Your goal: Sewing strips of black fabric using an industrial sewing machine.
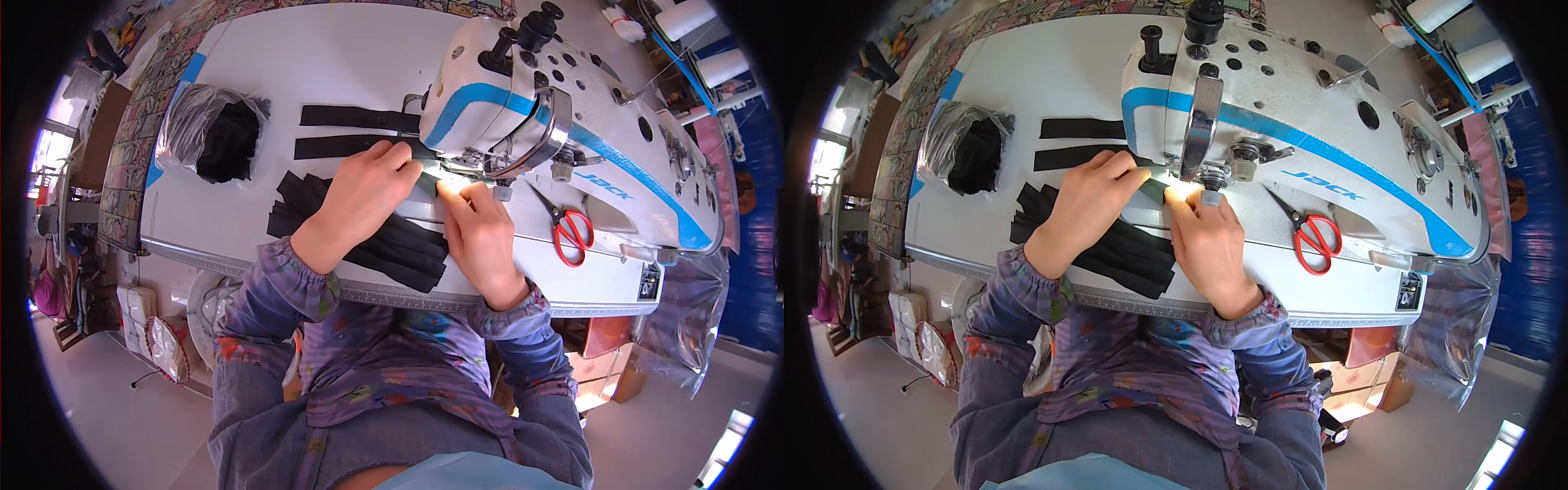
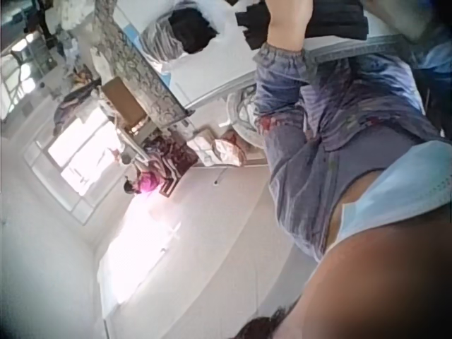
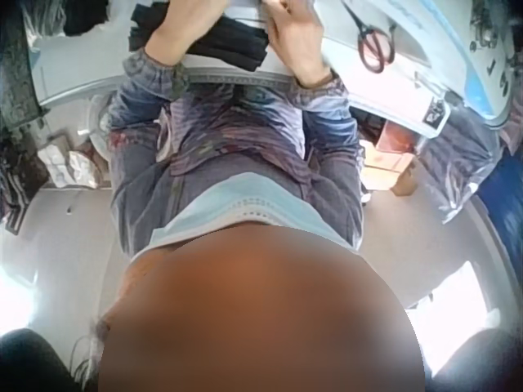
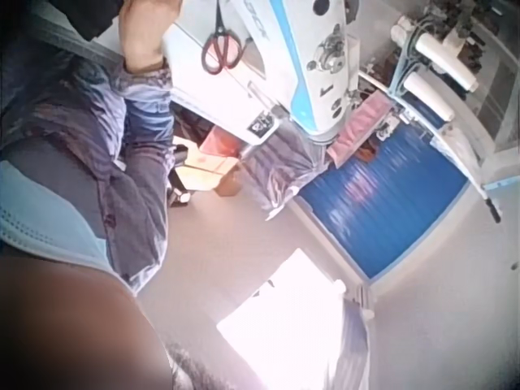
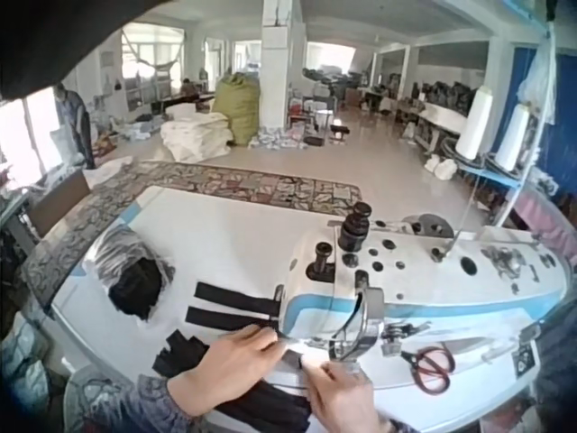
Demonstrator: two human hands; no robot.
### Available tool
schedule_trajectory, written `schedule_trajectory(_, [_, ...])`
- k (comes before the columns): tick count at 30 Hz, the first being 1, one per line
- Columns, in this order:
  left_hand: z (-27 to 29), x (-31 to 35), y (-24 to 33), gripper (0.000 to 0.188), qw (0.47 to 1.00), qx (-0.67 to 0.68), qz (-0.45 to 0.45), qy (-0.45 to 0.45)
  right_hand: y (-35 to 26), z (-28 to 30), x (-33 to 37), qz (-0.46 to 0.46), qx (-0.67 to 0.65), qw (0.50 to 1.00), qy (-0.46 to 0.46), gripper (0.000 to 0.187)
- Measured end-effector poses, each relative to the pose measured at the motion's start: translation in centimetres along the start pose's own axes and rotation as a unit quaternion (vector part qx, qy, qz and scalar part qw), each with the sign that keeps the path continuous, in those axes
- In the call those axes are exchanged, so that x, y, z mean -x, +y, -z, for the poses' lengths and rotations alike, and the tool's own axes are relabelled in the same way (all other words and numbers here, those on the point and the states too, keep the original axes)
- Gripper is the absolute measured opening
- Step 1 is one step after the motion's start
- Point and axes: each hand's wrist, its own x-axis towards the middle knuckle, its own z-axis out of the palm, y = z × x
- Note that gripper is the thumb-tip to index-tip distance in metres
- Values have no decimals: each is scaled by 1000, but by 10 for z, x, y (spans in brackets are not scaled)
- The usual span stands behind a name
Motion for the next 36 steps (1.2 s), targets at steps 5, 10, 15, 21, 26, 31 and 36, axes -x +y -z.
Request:
schedule_trajectory(5, [2, -1, 1, 15, 997, 74, -7, 34, -4, -2, 0, 2, 85, 996, -17, 41])
schedule_trajectory(10, [2, 2, 1, 15, 997, 44, -59, -25, 1, -5, 3, -14, 80, 997, -11, 40])
schedule_trajectory(15, [3, 3, 5, 30, 998, 3, -35, -58, 2, -4, 4, -14, 63, 998, -19, 40])
schedule_trajectory(21, [1, 3, 3, 32, 998, 20, -44, -48, 0, -8, 2, -15, 88, 996, -12, 41])
schedule_trajectory(26, [-3, 2, 2, 21, 998, 33, -47, -10, 1, -9, 3, -24, 91, 996, -11, 43])
schedule_trajectory(31, [-2, 1, 1, 23, 998, 49, -42, -12, 0, -7, 2, -27, 86, 996, -11, 42])
schedule_trajectory(36, [-2, 0, 1, 23, 997, 57, -40, -15, 0, -7, 2, -27, 78, 997, -6, 41])
